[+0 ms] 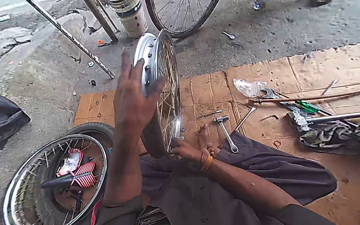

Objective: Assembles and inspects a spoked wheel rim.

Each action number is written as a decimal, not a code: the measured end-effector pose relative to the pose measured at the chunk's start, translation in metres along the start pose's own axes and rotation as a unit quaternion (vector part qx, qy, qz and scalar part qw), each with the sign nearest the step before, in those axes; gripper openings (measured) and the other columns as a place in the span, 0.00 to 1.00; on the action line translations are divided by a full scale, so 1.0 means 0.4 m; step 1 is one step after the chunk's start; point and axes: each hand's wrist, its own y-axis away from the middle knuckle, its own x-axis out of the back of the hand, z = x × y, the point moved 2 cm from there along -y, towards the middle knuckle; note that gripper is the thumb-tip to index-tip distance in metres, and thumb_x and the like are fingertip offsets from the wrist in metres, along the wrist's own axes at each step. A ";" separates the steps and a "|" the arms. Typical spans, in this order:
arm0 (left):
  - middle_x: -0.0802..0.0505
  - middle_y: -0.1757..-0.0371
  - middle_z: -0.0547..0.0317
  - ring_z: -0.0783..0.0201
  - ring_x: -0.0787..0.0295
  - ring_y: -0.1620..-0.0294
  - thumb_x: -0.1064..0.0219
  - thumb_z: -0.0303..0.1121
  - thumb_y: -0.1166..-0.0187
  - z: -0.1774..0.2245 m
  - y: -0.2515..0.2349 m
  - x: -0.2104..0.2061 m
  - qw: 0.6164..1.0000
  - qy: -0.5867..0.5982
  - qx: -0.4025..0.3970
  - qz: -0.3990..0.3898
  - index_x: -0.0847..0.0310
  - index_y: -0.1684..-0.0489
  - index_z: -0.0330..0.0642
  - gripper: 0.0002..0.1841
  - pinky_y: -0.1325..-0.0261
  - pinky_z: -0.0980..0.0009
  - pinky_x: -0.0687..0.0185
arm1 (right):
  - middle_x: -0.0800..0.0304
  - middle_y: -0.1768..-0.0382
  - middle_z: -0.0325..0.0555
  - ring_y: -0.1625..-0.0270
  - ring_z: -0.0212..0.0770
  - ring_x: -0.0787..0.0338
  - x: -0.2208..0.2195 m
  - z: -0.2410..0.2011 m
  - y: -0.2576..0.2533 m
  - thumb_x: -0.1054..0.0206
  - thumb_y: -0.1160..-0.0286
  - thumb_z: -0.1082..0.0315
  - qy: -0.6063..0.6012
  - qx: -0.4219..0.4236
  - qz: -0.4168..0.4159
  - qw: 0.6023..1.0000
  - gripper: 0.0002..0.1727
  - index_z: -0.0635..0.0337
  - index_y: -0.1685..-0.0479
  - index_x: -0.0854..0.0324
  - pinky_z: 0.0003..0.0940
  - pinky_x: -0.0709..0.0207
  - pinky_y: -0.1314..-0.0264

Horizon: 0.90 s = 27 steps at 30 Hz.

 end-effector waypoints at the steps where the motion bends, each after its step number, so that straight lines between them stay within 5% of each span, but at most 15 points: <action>1: 0.48 0.03 0.54 0.51 0.36 0.11 0.43 0.67 0.21 0.009 0.014 -0.001 1.000 -0.008 -0.002 -0.016 0.33 0.12 0.49 0.41 0.19 0.46 0.30 | 0.14 0.37 0.49 0.42 0.38 0.12 -0.004 -0.025 0.021 0.35 0.28 0.69 -0.001 0.005 -0.007 1.000 0.35 0.58 0.15 0.36 0.38 0.17 0.42; 5: 0.54 0.02 0.56 0.56 0.39 0.09 0.34 0.57 0.27 0.026 0.092 -0.025 0.998 0.031 -0.045 -0.009 0.39 0.08 0.50 0.44 0.19 0.52 0.27 | 0.18 0.25 0.48 0.30 0.43 0.14 -0.005 -0.153 0.166 0.45 0.16 0.71 -0.128 0.061 -0.138 0.980 0.33 0.59 0.09 0.44 0.45 0.15 0.32; 7: 0.50 0.03 0.53 0.58 0.42 0.08 0.36 0.58 0.22 0.025 0.110 -0.034 0.995 0.073 -0.060 0.014 0.34 0.11 0.49 0.40 0.16 0.55 0.30 | 0.16 0.27 0.52 0.31 0.47 0.12 0.013 -0.184 0.192 0.49 0.12 0.70 -0.187 0.122 -0.145 0.964 0.27 0.64 0.15 0.36 0.47 0.14 0.34; 9: 0.47 0.04 0.51 0.58 0.42 0.08 0.42 0.58 0.18 0.025 0.104 -0.038 0.993 0.093 -0.065 0.023 0.32 0.12 0.49 0.36 0.13 0.56 0.33 | 0.08 0.40 0.53 0.42 0.46 0.07 0.048 -0.167 0.161 0.50 0.10 0.70 -0.183 0.160 -0.010 0.970 0.20 0.68 0.31 0.19 0.44 0.11 0.42; 11: 0.45 0.04 0.52 0.58 0.37 0.10 0.48 0.53 0.13 0.022 0.088 -0.039 0.995 0.084 -0.055 0.025 0.30 0.13 0.51 0.31 0.16 0.57 0.30 | 0.08 0.46 0.54 0.46 0.45 0.07 0.081 -0.098 0.096 0.47 0.11 0.71 -0.134 0.110 0.164 0.971 0.16 0.67 0.37 0.18 0.41 0.11 0.45; 13: 0.45 0.04 0.56 0.59 0.31 0.14 0.52 0.44 0.09 0.016 0.071 -0.036 0.997 0.060 -0.039 0.026 0.30 0.13 0.55 0.26 0.22 0.56 0.25 | 0.13 0.37 0.54 0.41 0.43 0.10 0.089 -0.023 0.047 0.40 0.15 0.66 -0.052 0.039 0.199 0.978 0.21 0.63 0.26 0.25 0.40 0.13 0.40; 18: 0.38 0.07 0.54 0.60 0.30 0.14 0.55 0.36 0.09 -0.001 0.059 -0.032 0.995 0.072 -0.044 0.051 0.28 0.15 0.53 0.25 0.19 0.57 0.28 | 0.19 0.26 0.54 0.30 0.40 0.14 0.044 0.026 0.018 0.36 0.16 0.56 -0.009 0.032 0.093 0.995 0.36 0.62 0.12 0.41 0.38 0.18 0.30; 21: 0.30 0.11 0.55 0.64 0.24 0.19 0.52 0.34 0.09 -0.003 0.071 -0.044 0.979 0.182 -0.036 0.085 0.40 0.09 0.44 0.27 0.21 0.63 0.22 | 0.15 0.31 0.53 0.35 0.39 0.12 0.051 0.027 0.003 0.36 0.16 0.56 -0.025 0.018 0.088 0.996 0.34 0.62 0.15 0.37 0.38 0.18 0.31; 24: 0.34 0.09 0.58 0.61 0.24 0.19 0.45 0.36 0.13 -0.005 0.096 -0.056 0.943 0.326 0.012 0.057 0.57 0.04 0.49 0.36 0.26 0.59 0.18 | 0.11 0.37 0.50 0.45 0.40 0.08 0.047 0.016 0.023 0.32 0.22 0.57 -0.006 -0.004 0.099 0.995 0.35 0.60 0.17 0.34 0.39 0.13 0.41; 27: 0.32 0.11 0.58 0.63 0.27 0.17 0.40 0.39 0.18 -0.002 0.158 -0.081 0.926 0.374 0.046 0.021 0.58 0.03 0.55 0.41 0.23 0.55 0.20 | 0.10 0.45 0.48 0.53 0.39 0.08 0.042 -0.041 0.099 0.31 0.23 0.59 -0.033 0.006 0.091 0.995 0.30 0.62 0.24 0.27 0.37 0.12 0.51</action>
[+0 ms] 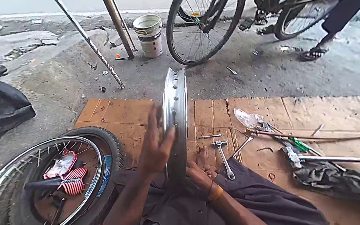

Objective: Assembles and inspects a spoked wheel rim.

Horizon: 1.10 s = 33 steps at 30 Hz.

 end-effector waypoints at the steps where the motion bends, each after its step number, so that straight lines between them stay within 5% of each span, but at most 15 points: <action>1: 0.29 0.12 0.56 0.65 0.26 0.18 0.40 0.39 0.17 -0.012 0.037 -0.012 1.000 0.008 0.000 0.000 0.56 0.04 0.51 0.40 0.22 0.58 0.21 | 0.09 0.47 0.46 0.54 0.38 0.08 0.006 -0.017 0.035 0.32 0.22 0.57 -0.034 0.016 -0.023 0.999 0.27 0.62 0.28 0.25 0.36 0.11 0.51; 5: 0.12 0.34 0.47 0.70 0.13 0.34 0.39 0.36 0.15 -0.094 0.156 -0.080 0.991 0.121 -0.057 0.017 0.38 0.21 0.21 0.30 0.27 0.68 0.15 | 0.06 0.49 0.47 0.51 0.39 0.07 0.044 -0.063 0.090 0.34 0.17 0.57 -0.153 0.079 -0.090 0.981 0.21 0.61 0.33 0.18 0.39 0.11 0.45; 7: 0.17 0.26 0.42 0.63 0.18 0.26 0.36 0.40 0.16 -0.139 0.182 -0.107 0.988 0.134 -0.075 0.002 0.37 0.19 0.22 0.33 0.19 0.61 0.23 | 0.06 0.49 0.49 0.50 0.40 0.07 0.060 -0.065 0.074 0.35 0.15 0.58 -0.127 0.120 -0.060 0.983 0.20 0.62 0.35 0.16 0.40 0.11 0.43; 10: 0.16 0.27 0.39 0.61 0.17 0.27 0.36 0.39 0.16 -0.157 0.188 -0.128 0.991 0.112 -0.072 -0.023 0.36 0.20 0.20 0.33 0.19 0.60 0.23 | 0.07 0.59 0.50 0.57 0.40 0.08 0.069 -0.043 0.027 0.38 0.16 0.65 -0.064 0.186 0.091 0.976 0.13 0.63 0.49 0.12 0.37 0.12 0.50; 12: 0.15 0.28 0.39 0.59 0.16 0.27 0.38 0.41 0.15 -0.160 0.185 -0.127 0.993 0.081 -0.075 -0.034 0.30 0.23 0.22 0.30 0.20 0.59 0.22 | 0.06 0.56 0.48 0.54 0.38 0.07 0.061 -0.049 0.022 0.36 0.18 0.65 -0.019 0.183 0.123 0.975 0.13 0.63 0.45 0.15 0.34 0.12 0.47; 16: 0.13 0.29 0.43 0.58 0.16 0.28 0.40 0.46 0.13 -0.161 0.189 -0.120 0.994 0.028 -0.089 -0.054 0.26 0.25 0.30 0.28 0.22 0.54 0.21 | 0.06 0.46 0.39 0.44 0.30 0.09 0.050 -0.043 0.054 0.36 0.24 0.65 0.028 0.151 0.050 0.987 0.23 0.57 0.30 0.20 0.28 0.14 0.38; 22: 0.15 0.26 0.42 0.58 0.17 0.26 0.42 0.50 0.15 -0.174 0.196 -0.121 0.991 -0.019 -0.131 -0.036 0.28 0.21 0.30 0.33 0.21 0.54 0.23 | 0.05 0.53 0.38 0.48 0.31 0.08 0.079 0.003 0.040 0.30 0.26 0.67 0.056 0.150 -0.006 0.987 0.15 0.54 0.40 0.13 0.32 0.14 0.40; 30: 0.12 0.31 0.44 0.59 0.15 0.29 0.41 0.52 0.16 -0.192 0.182 -0.100 0.984 -0.034 -0.173 -0.035 0.23 0.27 0.36 0.30 0.23 0.54 0.21 | 0.06 0.66 0.29 0.59 0.26 0.09 0.092 -0.037 -0.006 0.24 0.36 0.54 0.347 0.108 0.012 0.932 0.11 0.46 0.59 0.09 0.35 0.15 0.49; 33: 0.11 0.33 0.45 0.61 0.15 0.30 0.41 0.52 0.16 -0.196 0.186 -0.099 0.981 -0.032 -0.188 -0.032 0.22 0.29 0.36 0.29 0.24 0.57 0.20 | 0.06 0.65 0.27 0.59 0.23 0.09 0.093 -0.054 -0.016 0.24 0.35 0.58 0.338 0.108 -0.020 0.935 0.08 0.45 0.59 0.08 0.32 0.14 0.49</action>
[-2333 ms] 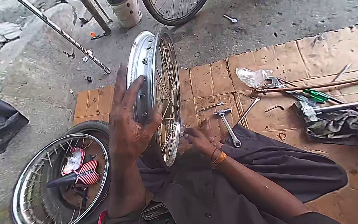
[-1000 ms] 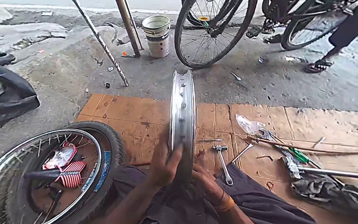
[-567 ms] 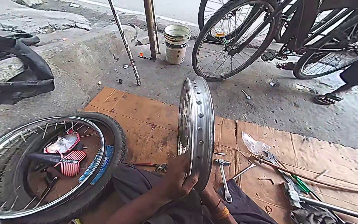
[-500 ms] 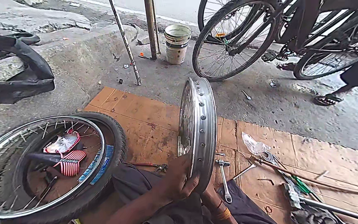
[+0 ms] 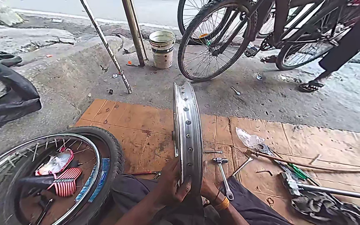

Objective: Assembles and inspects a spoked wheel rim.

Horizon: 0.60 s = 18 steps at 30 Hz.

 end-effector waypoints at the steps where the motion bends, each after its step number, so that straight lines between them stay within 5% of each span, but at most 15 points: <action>1: 0.11 0.33 0.45 0.61 0.14 0.31 0.41 0.52 0.16 0.000 0.003 0.000 1.000 -0.001 -0.004 0.001 0.22 0.29 0.36 0.29 0.25 0.58 0.19 | 0.05 0.65 0.27 0.59 0.22 0.09 0.002 -0.002 -0.003 0.24 0.34 0.60 -0.025 0.001 -0.013 1.000 0.08 0.45 0.58 0.07 0.30 0.14 0.49; 8: 0.12 0.33 0.47 0.64 0.16 0.29 0.44 0.57 0.15 -0.003 0.025 -0.002 1.000 0.010 0.003 -0.012 0.24 0.27 0.38 0.32 0.22 0.60 0.22 | 0.05 0.63 0.30 0.59 0.25 0.08 0.005 0.005 -0.011 0.25 0.33 0.67 -0.135 -0.002 -0.080 0.988 0.13 0.52 0.49 0.11 0.29 0.13 0.49; 11: 0.11 0.35 0.45 0.63 0.16 0.30 0.47 0.60 0.15 -0.005 0.031 -0.003 1.000 0.001 0.023 -0.021 0.23 0.29 0.36 0.34 0.23 0.59 0.22 | 0.08 0.62 0.30 0.57 0.26 0.09 0.003 0.008 -0.005 0.22 0.37 0.56 -0.035 -0.031 -0.034 0.998 0.17 0.48 0.50 0.14 0.32 0.14 0.48; 13: 0.11 0.34 0.46 0.62 0.16 0.29 0.47 0.60 0.15 -0.005 0.029 -0.009 1.000 0.007 0.022 -0.021 0.23 0.28 0.37 0.34 0.22 0.58 0.22 | 0.09 0.59 0.39 0.54 0.34 0.10 -0.001 0.016 -0.002 0.23 0.38 0.55 0.028 -0.059 -0.013 0.998 0.20 0.52 0.47 0.15 0.43 0.17 0.45; 18: 0.13 0.30 0.46 0.63 0.17 0.28 0.47 0.60 0.15 -0.004 0.020 -0.017 1.000 0.014 0.017 -0.012 0.24 0.26 0.38 0.34 0.21 0.58 0.24 | 0.08 0.61 0.34 0.58 0.29 0.09 0.000 0.006 0.010 0.23 0.39 0.62 -0.096 -0.075 -0.020 0.992 0.24 0.53 0.40 0.18 0.34 0.14 0.50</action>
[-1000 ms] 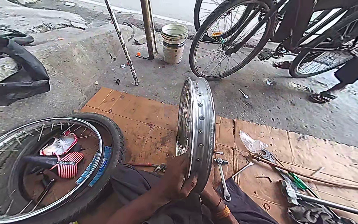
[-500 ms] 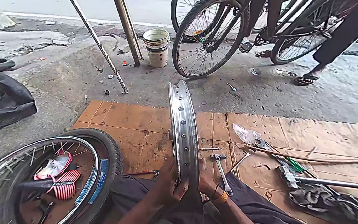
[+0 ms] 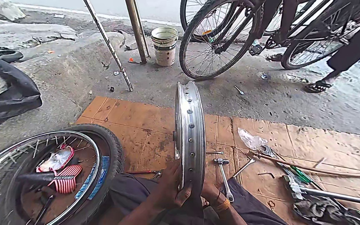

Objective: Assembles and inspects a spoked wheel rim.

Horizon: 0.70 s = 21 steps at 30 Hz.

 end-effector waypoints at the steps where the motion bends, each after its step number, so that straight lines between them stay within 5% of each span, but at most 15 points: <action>1: 0.13 0.29 0.46 0.62 0.17 0.27 0.46 0.60 0.15 0.000 0.000 0.000 1.000 0.002 0.001 0.002 0.24 0.26 0.37 0.34 0.20 0.57 0.24 | 0.07 0.61 0.34 0.59 0.29 0.09 0.000 0.001 0.001 0.23 0.39 0.63 -0.030 0.003 -0.007 1.000 0.24 0.53 0.40 0.19 0.33 0.13 0.51; 7: 0.13 0.29 0.45 0.63 0.16 0.29 0.47 0.59 0.15 0.007 -0.012 0.005 1.000 -0.010 0.004 0.005 0.24 0.25 0.36 0.35 0.25 0.59 0.21 | 0.07 0.52 0.33 0.48 0.24 0.09 -0.010 0.005 0.000 0.21 0.39 0.58 -0.031 0.062 0.017 0.997 0.27 0.54 0.37 0.18 0.29 0.14 0.39; 21: 0.07 0.46 0.51 0.67 0.09 0.45 0.48 0.57 0.13 0.007 -0.016 0.015 0.999 -0.029 -0.019 0.005 0.18 0.37 0.37 0.30 0.40 0.65 0.12 | 0.06 0.65 0.32 0.62 0.26 0.09 -0.004 -0.002 -0.006 0.26 0.35 0.69 -0.115 0.014 -0.034 0.993 0.19 0.55 0.43 0.18 0.27 0.14 0.53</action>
